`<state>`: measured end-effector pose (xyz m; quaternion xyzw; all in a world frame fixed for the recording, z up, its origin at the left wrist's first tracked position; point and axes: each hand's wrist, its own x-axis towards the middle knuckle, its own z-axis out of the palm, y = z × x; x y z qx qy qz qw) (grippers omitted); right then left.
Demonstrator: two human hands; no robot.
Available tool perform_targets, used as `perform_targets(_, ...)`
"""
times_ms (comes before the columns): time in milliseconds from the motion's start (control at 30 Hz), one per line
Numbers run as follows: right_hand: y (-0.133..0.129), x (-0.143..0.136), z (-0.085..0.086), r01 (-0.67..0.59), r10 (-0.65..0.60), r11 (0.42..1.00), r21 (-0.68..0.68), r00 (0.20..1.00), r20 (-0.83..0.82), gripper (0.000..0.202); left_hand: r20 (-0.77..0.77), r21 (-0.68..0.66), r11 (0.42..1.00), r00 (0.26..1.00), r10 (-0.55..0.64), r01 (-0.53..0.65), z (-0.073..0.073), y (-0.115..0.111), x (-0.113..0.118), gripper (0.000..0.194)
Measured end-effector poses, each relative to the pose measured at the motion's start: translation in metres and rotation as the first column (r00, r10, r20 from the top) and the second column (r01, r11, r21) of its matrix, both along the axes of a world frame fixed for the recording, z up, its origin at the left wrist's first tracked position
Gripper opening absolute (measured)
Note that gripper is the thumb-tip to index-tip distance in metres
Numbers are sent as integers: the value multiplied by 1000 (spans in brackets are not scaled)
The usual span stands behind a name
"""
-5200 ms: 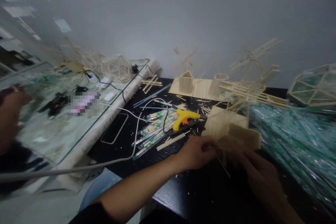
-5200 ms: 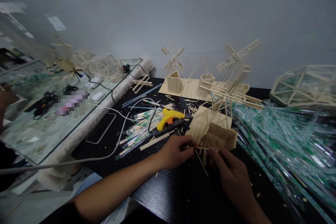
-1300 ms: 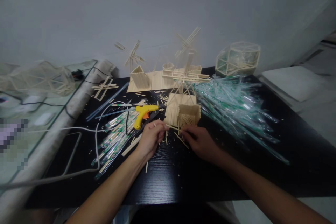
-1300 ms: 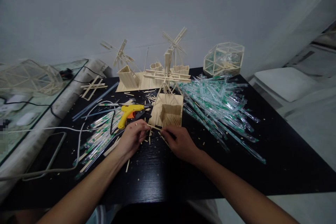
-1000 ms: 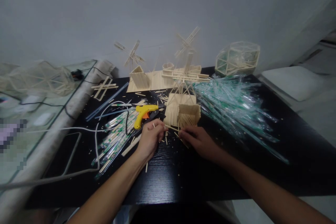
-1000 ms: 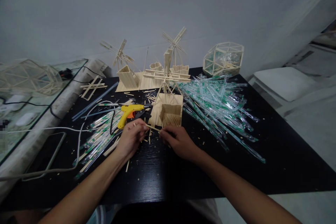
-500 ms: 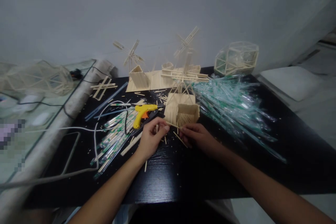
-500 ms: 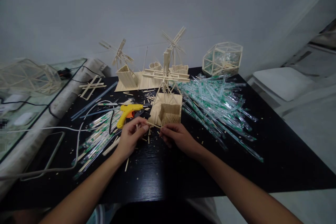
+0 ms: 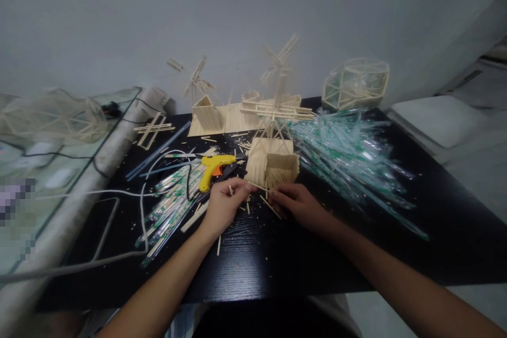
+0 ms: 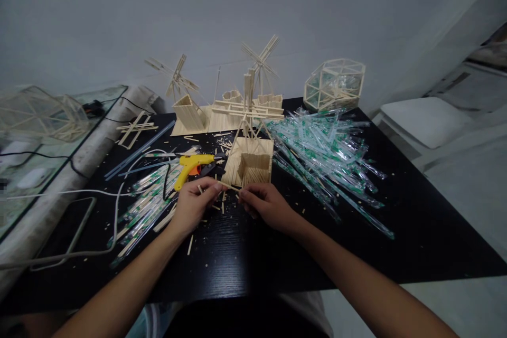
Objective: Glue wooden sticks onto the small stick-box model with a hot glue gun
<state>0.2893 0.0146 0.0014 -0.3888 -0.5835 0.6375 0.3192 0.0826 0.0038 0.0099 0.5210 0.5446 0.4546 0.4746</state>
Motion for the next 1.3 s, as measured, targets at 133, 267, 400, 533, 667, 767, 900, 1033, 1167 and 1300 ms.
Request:
perform_targets(133,-1,0,1,4,-7,998,70,999,41,44,18,-33,999,1000,-6,7,-1,2,0,23)
perform_targets(267,-3,0,2,-22,1,984,176,993,117,41,118,-103,995,993,23,-10,-10,4,0,19)
perform_targets(400,-3,0,2,-59,22,972,226,987,161,38,119,-105,994,992,40,-28,-14,5,-1,18)
perform_targets(533,-3,3,2,-111,104,987,114,993,62,40,-59,94,988,990,129,-123,-7,7,-5,15)
perform_targets(667,-1,4,-2,-86,85,996,-14,995,-54,41,-89,190,972,984,156,-137,-3,6,-7,21)
perform_targets(767,1,2,-7,-37,29,996,-76,994,-103,42,-97,190,979,991,89,-70,-6,4,-6,30)
perform_targets(900,3,-2,-10,-13,5,998,-68,993,-121,43,-85,169,980,990,117,-101,-8,5,-2,34)
perform_targets(1033,2,-3,-11,-6,2,999,-44,996,-91,43,1,198,972,992,126,-123,-3,8,-1,24)
perform_targets(1167,2,-3,-12,-7,5,999,-33,997,-78,43,-45,170,985,999,30,-22,-3,6,-2,26)
perform_targets(1300,2,-3,-14,-51,49,998,-27,996,-71,44,-80,151,988,996,31,-19,-8,5,-1,22)
